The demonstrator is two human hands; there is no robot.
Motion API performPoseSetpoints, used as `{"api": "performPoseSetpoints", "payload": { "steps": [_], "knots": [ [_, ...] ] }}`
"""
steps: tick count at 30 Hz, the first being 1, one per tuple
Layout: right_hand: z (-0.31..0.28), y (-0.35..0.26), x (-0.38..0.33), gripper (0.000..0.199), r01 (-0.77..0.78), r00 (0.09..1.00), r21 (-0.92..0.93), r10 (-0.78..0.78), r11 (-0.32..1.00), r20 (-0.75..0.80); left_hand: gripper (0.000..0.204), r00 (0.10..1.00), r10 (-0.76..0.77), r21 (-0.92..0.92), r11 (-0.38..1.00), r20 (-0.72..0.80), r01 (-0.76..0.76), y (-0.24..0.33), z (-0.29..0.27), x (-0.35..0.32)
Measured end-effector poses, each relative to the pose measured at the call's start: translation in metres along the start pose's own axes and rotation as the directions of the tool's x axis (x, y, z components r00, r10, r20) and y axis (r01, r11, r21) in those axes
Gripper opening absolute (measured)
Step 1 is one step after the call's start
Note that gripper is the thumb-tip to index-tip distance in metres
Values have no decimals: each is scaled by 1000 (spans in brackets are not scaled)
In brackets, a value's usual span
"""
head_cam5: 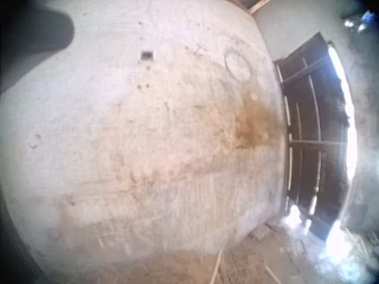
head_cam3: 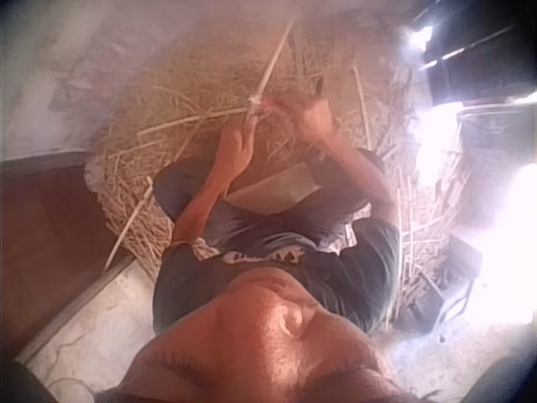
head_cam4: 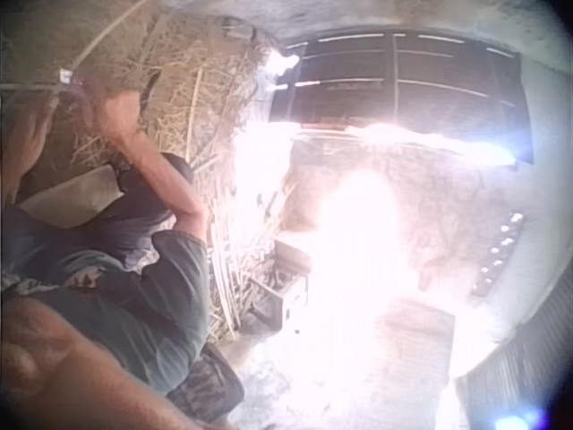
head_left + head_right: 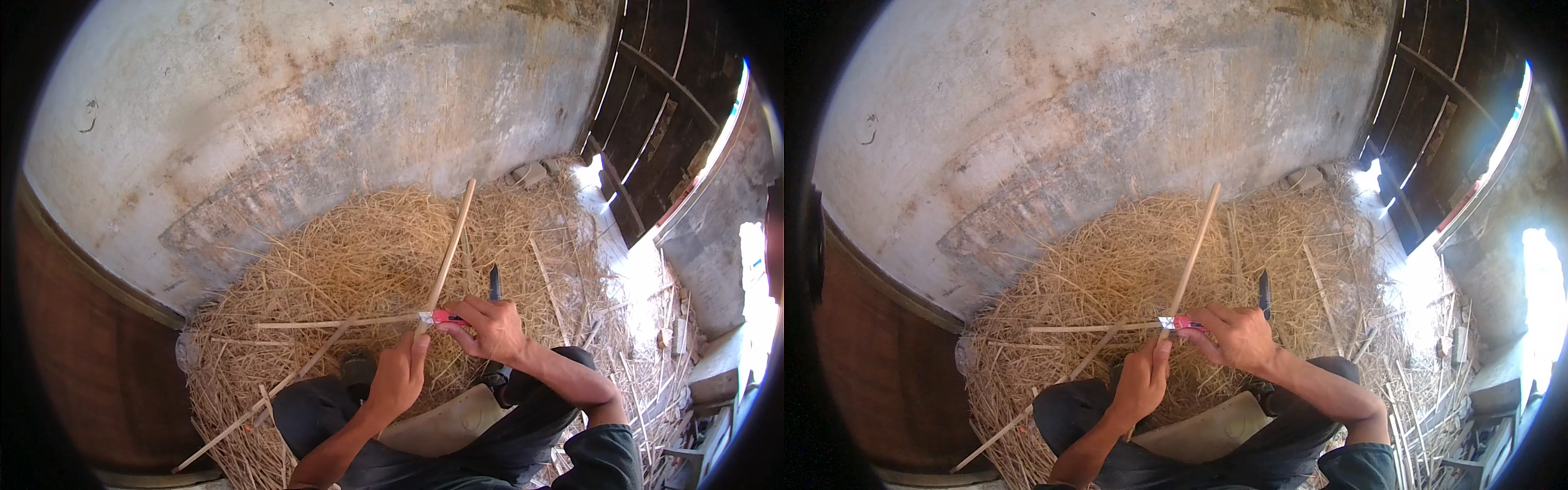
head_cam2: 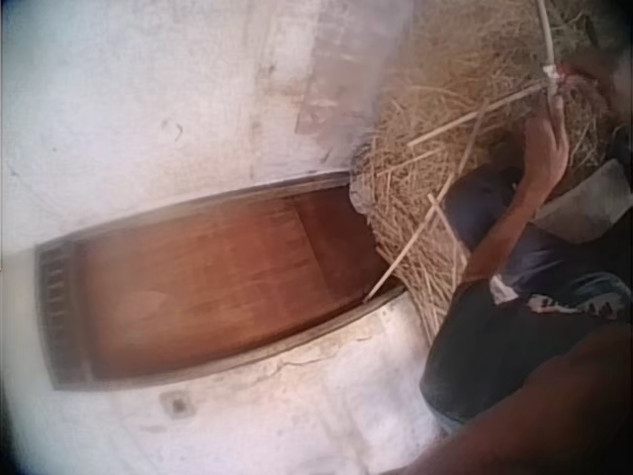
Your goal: The person sits on a straw-covered floor and uses a red utility knife to shave and sharpen a long, thin wooden stick. They rotate the stick and scrape the blade along its length to smooth the surface and create a pointed tip. The person also uses a large black machete to scrape the stick's surface.
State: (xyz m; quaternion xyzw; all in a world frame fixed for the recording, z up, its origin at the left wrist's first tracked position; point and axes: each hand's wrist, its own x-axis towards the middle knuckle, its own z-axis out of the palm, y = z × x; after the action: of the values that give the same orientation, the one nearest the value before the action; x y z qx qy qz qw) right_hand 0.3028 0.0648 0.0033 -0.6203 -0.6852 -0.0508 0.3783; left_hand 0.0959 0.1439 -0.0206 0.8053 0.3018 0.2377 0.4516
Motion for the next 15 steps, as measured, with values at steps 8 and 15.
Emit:
{"api": "performPoseSetpoints", "payload": {
  "steps": [8, 15],
  "knots": [
    [-55, 116, 30, 29, -495, 818, -73, 436, 866, -376, 44, 980, -67, 52, 997, 189, 58, 2, 0, -21],
    [-34, 143, -15, 35, -394, 819, -371, 505, 841, 273, 46, 980, -104, -222, 965, 168, 141, -23, -17, -5]
  ]
}}
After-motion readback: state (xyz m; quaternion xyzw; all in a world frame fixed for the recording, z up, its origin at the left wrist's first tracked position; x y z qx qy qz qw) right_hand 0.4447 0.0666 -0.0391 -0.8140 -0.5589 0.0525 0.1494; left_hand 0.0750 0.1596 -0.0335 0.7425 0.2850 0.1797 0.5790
